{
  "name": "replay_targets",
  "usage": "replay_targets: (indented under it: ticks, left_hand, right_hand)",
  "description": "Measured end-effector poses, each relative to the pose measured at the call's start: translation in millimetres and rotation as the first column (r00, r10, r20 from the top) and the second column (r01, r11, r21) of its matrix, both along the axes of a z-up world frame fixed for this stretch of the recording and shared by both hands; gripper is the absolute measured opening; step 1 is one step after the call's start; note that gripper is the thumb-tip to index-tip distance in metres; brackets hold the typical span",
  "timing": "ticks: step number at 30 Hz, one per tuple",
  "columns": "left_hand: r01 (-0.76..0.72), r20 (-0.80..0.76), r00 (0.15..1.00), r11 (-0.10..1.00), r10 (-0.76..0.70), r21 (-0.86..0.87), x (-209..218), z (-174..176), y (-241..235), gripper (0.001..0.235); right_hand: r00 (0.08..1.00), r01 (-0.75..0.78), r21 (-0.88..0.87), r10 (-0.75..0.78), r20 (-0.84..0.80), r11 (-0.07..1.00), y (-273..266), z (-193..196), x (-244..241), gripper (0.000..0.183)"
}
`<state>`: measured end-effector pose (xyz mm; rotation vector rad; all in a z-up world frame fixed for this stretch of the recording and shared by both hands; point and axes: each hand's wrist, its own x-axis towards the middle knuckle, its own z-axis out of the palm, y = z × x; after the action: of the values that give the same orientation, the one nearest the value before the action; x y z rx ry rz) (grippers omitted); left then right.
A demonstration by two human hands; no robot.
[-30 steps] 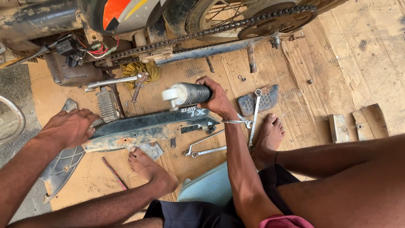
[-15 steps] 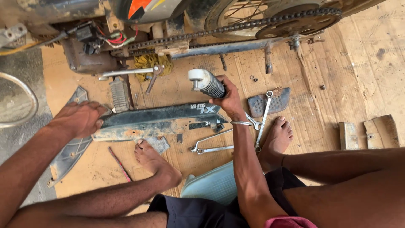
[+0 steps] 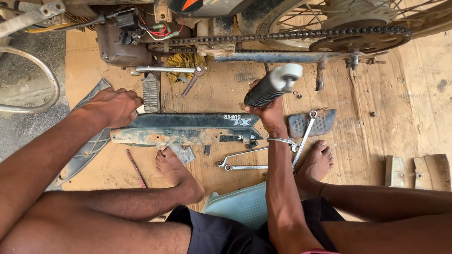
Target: The person works on the rear section of a motorcycle, using a wrench to loosen bolts near the chain and engine. They remove a rear shock absorber, inspect it, and then use a hammer to tap the spring assembly while holding it in their hands.
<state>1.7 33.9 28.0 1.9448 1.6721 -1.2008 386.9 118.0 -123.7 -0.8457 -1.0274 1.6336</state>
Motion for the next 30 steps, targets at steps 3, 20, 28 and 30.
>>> replay_targets:
  ticks: [3, 20, 28, 30]
  left_hand:
    - [0.017, 0.023, 1.000, 0.999, -0.018, 0.031, 4.7, 3.9, 0.7, 0.039]
    - [0.036, 0.031, 0.999, 0.998, -0.037, 0.045, -4.4, -7.4, -1.0, 0.040]
    - [-0.004, 0.015, 1.000, 1.000, 0.004, 0.019, -1.9, 2.5, -4.2, 0.044]
    - [-0.014, 0.011, 1.000, 1.000, 0.014, 0.022, -5.0, -0.7, -4.8, 0.044]
  right_hand:
    - [1.000, -0.010, 0.072, 0.012, -0.022, 0.997, -2.7, -4.5, -0.4, 0.066]
    - [0.889, 0.088, 0.034, -0.094, 0.448, 0.996, 13.8, -35.0, -5.9, 0.055]
    - [0.821, -0.002, 0.174, -0.098, 0.562, 0.985, 5.6, -5.2, -11.3, 0.061]
    - [0.891, 0.015, 0.250, -0.126, 0.437, 0.968, 4.4, 7.7, -12.6, 0.074]
